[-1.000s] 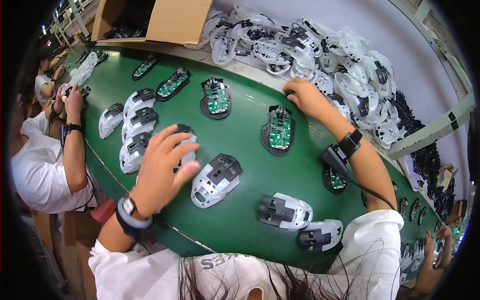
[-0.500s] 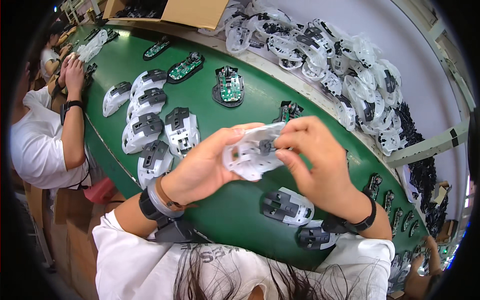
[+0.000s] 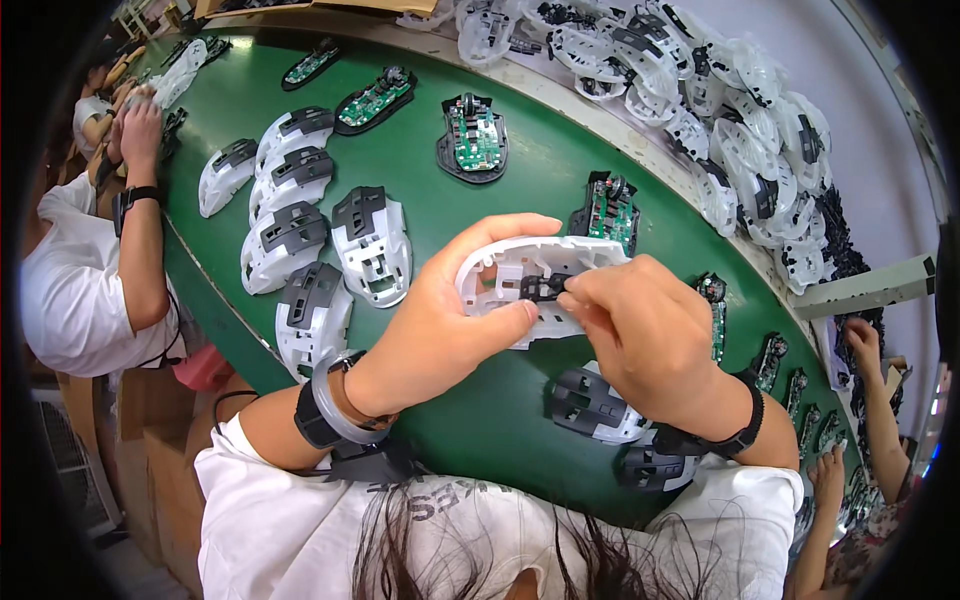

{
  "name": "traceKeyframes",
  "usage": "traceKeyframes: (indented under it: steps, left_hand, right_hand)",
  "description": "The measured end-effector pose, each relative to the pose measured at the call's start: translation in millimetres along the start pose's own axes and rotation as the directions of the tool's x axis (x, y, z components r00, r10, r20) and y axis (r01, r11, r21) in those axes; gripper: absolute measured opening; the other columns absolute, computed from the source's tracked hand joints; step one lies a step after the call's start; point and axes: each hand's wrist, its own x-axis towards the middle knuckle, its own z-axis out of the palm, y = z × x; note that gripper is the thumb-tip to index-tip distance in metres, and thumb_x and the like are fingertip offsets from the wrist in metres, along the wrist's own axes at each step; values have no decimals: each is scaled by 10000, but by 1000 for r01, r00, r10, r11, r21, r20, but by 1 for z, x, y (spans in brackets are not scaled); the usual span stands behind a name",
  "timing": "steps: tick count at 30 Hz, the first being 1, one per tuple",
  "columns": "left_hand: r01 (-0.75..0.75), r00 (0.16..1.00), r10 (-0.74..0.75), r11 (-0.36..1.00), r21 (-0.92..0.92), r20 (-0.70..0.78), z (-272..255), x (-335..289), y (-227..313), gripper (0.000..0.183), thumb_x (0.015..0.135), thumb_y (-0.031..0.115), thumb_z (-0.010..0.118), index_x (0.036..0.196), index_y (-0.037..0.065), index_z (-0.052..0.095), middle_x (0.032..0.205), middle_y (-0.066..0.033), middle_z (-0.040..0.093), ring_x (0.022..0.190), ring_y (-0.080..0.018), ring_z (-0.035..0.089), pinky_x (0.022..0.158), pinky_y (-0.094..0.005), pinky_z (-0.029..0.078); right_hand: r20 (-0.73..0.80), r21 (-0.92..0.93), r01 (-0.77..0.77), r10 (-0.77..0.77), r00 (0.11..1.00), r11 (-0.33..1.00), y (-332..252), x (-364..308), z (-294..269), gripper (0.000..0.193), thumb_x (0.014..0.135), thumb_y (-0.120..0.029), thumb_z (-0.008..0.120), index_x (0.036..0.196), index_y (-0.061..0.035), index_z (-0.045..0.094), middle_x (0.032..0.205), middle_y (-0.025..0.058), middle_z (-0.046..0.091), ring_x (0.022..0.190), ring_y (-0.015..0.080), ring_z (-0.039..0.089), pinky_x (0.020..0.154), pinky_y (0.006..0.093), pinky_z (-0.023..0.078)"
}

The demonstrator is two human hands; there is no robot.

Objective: The person assembles electronic devices by inserting small black components into white plastic casings on a green workbench. They repeatedly pick up a casing, insert a component, and place the assembled unit aside, while other workers perform similar tasks nearby.

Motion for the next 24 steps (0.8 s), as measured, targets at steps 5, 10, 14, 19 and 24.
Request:
traceKeyframes:
  steps: [5, 10, 14, 19, 24]
  left_hand:
    - [-14, 989, 24, 998, 67, -144, 7, -3, -1, 463, 795, -22, 563, 1246, 37, 472, 1082, -44, 586, 910, -97, 582, 752, -249, 528]
    - [138, 982, -136, 990, 9, -129, 7, -7, -4, 401, 779, -30, 551, 1173, 30, 504, 993, -29, 600, 830, -83, 596, 611, -218, 556]
    - [157, 982, -149, 985, 71, -112, 3, -6, -1, 378, 766, -56, 507, 1133, 31, 530, 978, -32, 608, 818, -83, 595, 583, -211, 548]
    - [174, 982, -162, 978, 118, -100, 10, 3, 2, 341, 774, -47, 561, 1105, 33, 554, 980, -31, 613, 824, -81, 595, 592, -208, 520]
    - [-3, 991, 38, 963, 269, -125, 7, -4, -18, 324, 752, -25, 648, 1064, 15, 570, 1009, -36, 604, 911, -96, 570, 796, -239, 470]
  right_hand:
    - [53, -15, -42, 42, 998, 999, -4, -1, 13, 223, 674, -9, 634, 878, -26, 544, 696, 85, 561, 539, 209, 558, 458, 322, 442]
    - [296, 93, -197, 162, 941, 976, -7, -9, 11, 213, 803, -99, 649, 961, -51, 515, 708, 83, 601, 496, 226, 576, 419, 329, 434]
    - [258, 227, -152, 92, 962, 962, -8, -17, 5, 315, 781, -104, 671, 1058, -47, 533, 775, 69, 625, 535, 210, 592, 421, 324, 442]
    - [215, -18, 88, -82, 973, 996, -10, -19, -2, 253, 811, -160, 636, 1048, -97, 572, 875, 7, 647, 509, 120, 553, 414, 249, 416]
    - [218, -332, 190, -120, 968, 924, -25, -27, 15, 272, 779, -168, 574, 1032, -69, 577, 944, 25, 596, 471, 71, 476, 370, 212, 370]
